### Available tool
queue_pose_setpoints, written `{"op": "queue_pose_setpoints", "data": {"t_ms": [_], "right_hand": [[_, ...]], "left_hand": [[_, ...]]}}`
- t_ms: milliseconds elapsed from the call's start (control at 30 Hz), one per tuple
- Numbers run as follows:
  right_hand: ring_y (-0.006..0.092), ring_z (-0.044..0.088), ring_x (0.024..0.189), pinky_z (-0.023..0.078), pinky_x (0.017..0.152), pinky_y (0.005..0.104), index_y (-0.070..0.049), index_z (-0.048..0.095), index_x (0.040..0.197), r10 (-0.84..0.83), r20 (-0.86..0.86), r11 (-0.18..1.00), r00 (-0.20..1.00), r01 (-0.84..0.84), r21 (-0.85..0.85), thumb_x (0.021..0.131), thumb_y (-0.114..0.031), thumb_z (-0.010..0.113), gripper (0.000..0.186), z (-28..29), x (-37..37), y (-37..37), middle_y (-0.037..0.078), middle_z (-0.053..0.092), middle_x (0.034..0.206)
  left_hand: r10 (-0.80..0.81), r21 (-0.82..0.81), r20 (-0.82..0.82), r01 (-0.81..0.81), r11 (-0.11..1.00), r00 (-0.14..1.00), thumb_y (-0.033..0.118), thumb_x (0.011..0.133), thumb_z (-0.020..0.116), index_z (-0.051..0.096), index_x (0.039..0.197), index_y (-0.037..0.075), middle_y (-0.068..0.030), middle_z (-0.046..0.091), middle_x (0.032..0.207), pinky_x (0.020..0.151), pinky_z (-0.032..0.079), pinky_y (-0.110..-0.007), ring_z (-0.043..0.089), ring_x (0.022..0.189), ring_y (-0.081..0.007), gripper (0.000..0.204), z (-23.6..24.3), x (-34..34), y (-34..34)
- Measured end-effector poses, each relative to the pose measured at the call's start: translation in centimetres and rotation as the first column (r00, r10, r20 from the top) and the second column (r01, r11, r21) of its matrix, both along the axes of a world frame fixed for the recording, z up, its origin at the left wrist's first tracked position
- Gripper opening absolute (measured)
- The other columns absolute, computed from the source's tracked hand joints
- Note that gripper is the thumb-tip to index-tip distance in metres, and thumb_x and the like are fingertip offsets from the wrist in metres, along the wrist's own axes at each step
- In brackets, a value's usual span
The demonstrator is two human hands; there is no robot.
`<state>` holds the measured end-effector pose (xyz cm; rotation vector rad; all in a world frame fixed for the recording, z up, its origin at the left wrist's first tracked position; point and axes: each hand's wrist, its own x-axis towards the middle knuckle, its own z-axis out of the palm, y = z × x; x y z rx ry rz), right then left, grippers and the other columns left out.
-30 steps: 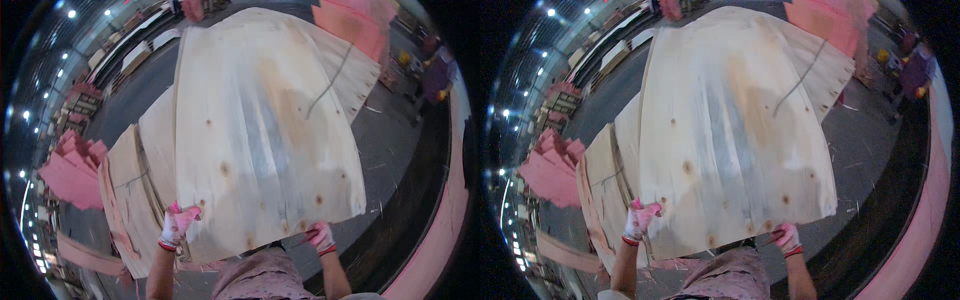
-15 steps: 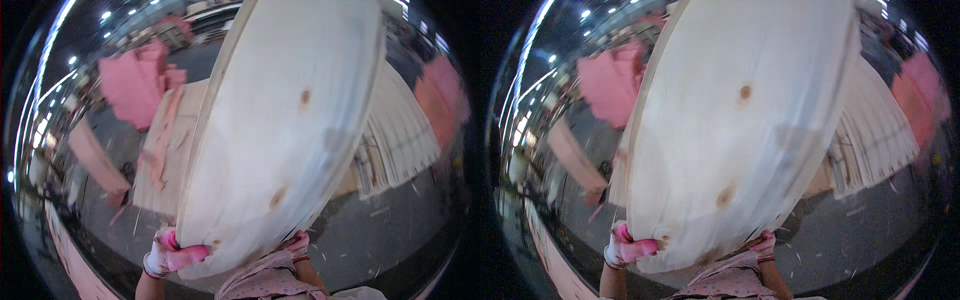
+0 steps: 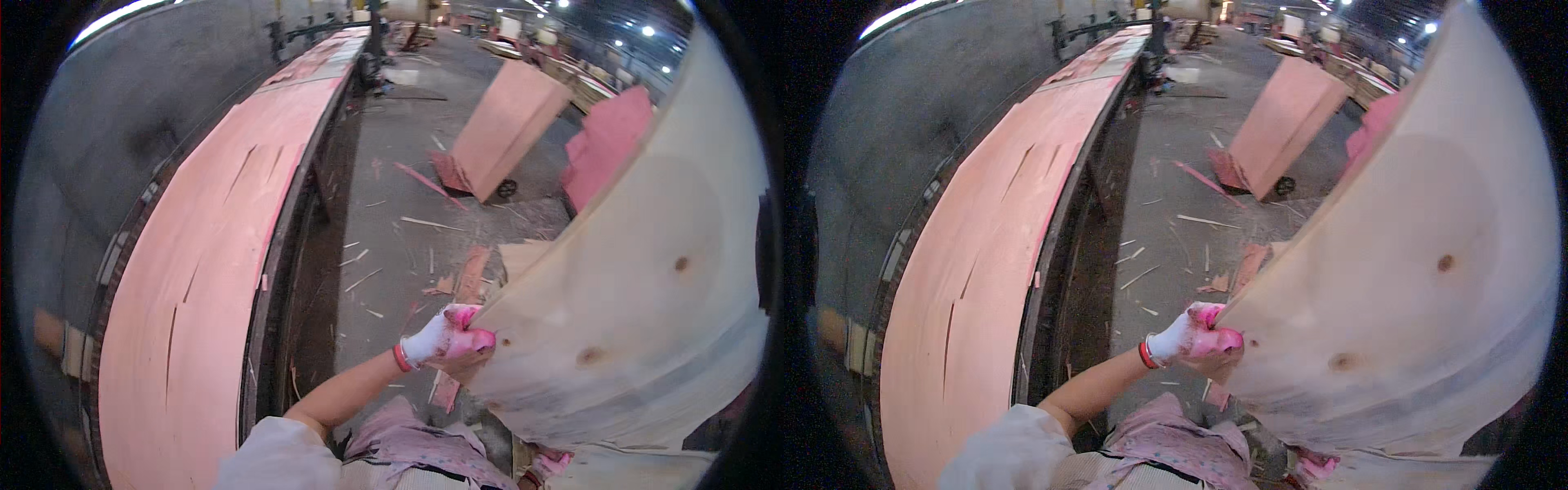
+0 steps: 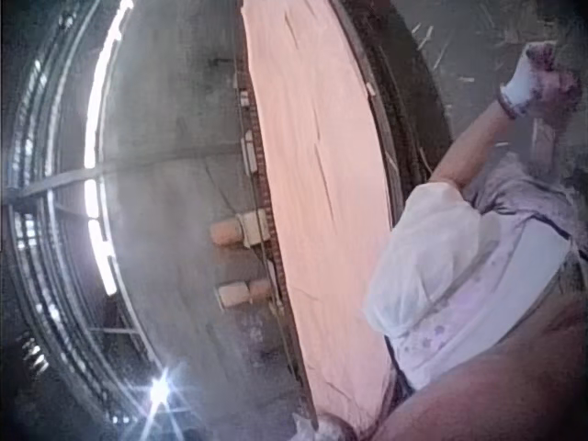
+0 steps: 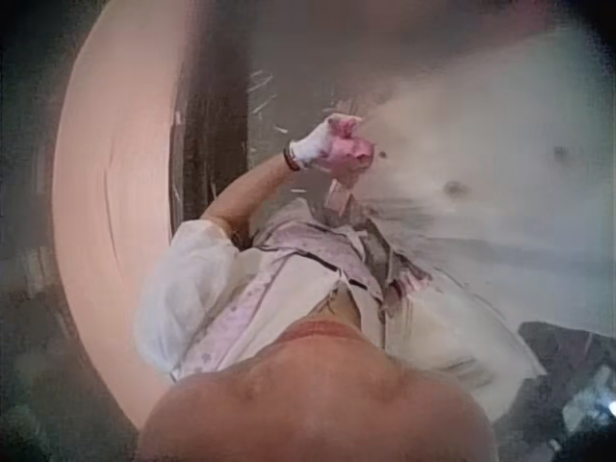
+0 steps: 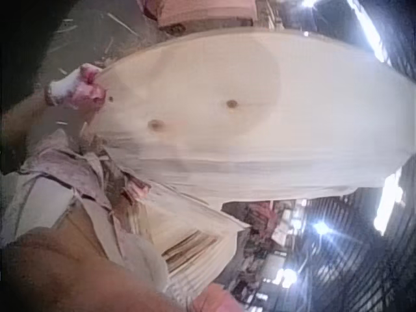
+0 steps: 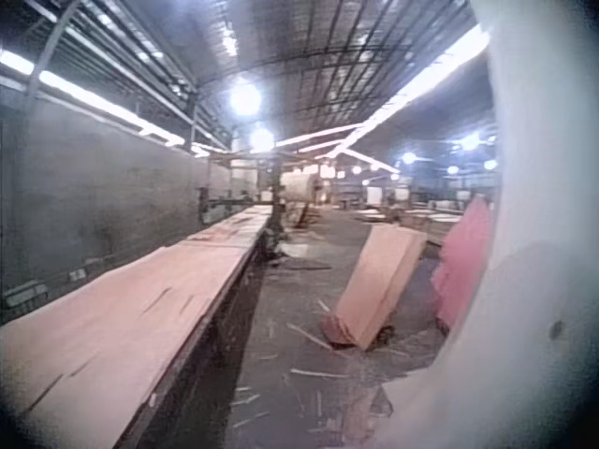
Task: The person applies adhesive and thin strips of wood veneer to a larger sheet of wood, pressing them down by hand and using a tool to ensure they are flat and secure.
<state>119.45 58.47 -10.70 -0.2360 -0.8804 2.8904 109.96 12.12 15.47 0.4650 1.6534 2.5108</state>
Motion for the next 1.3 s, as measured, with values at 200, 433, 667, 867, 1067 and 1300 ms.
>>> {"op": "queue_pose_setpoints", "data": {"t_ms": [200,433,667,867,1067,1300], "right_hand": [[0.0363,0.046,0.118,0.04,0.094,0.0588,-0.009,0.045,0.131,0.029,-0.1,0.997,0.995,-0.021,0.08,0.086,-0.041,0.05,0.055,1.3,-15.6,-3.1,0.013,0.045,0.134],[0.0338,0.04,0.126,0.031,0.105,0.0526,-0.008,0.044,0.133,-0.103,-0.031,0.989,0.994,0.106,0.104,0.089,-0.032,0.048,0.05,8.7,-38.7,-21.4,0.012,0.043,0.137],[0.0369,0.042,0.124,0.031,0.103,0.057,-0.009,0.048,0.129,0.63,-0.238,0.735,0.739,-0.667,-0.122,0.088,-0.033,0.05,0.047,16.6,-55.0,-51.7,0.014,0.048,0.134],[0.0246,0.057,0.103,0.044,0.097,0.042,-0.006,0.054,0.115,0.721,-0.178,0.673,0.67,-0.738,-0.053,0.091,-0.02,0.05,0.029,16.1,-63.3,-73.8,0.006,0.061,0.108],[0.025,0.055,0.094,0.047,0.086,0.039,-0.004,0.045,0.122,0.85,0.035,0.502,0.526,-0.828,0.25,0.092,-0.029,0.055,0.041,15.9,-68.6,-94.1,0.01,0.057,0.108],[0.0141,0.039,0.047,0.037,0.046,0.0334,-0.017,0.05,0.078,0.796,0.314,0.522,0.518,-0.849,0.079,0.088,-0.019,0.055,0.012,23.0,-63.9,-105.2,-0.003,0.044,0.058]], "left_hand": [[0.307,0.039,0.104,-0.312,0.949,0.946,0.011,0.08,0.07,0.059,0.109,0.001,-0.0018,0.065,0.095,0.073,0.05,-0.025,0.059,0.083,-0.0088,0.033,-1.6,-4.2,-10.1],[0.615,0.078,0.17,-0.632,0.771,0.77,0.01,0.081,0.069,0.056,0.109,0.0,-0.0063,0.065,0.092,0.067,0.05,-0.026,0.059,0.075,-0.0117,0.033,-2.4,-10.3,-23.0],[0.236,0.827,0.23,-0.317,0.464,0.944,0.039,0.089,0.057,0.031,0.139,0.001,-0.0135,0.058,0.114,0.079,0.051,-0.035,0.06,0.088,-0.0216,0.068,-9.4,-10.4,-44.4],[0.846,0.494,0.339,-0.843,0.213,0.413,0.041,0.084,0.058,0.054,0.107,0.0,-0.0097,0.057,0.105,0.074,0.047,-0.033,0.054,0.083,-0.021,0.047,-7.2,-11.8,-49.6],[0.938,-0.007,0.335,-0.996,-0.09,-0.087,0.036,0.085,0.053,0.057,0.093,0.004,-0.0077,0.057,0.106,0.092,0.04,-0.034,0.052,0.102,-0.022,0.034,-16.4,-11.1,-59.7],[0.859,-0.152,0.384,-0.941,-0.302,-0.338,0.031,0.09,0.052,0.057,0.117,0.003,-0.0058,0.058,0.11,0.093,0.042,-0.039,0.052,0.104,-0.0218,0.039,-18.2,-10.0,-65.0]]}}
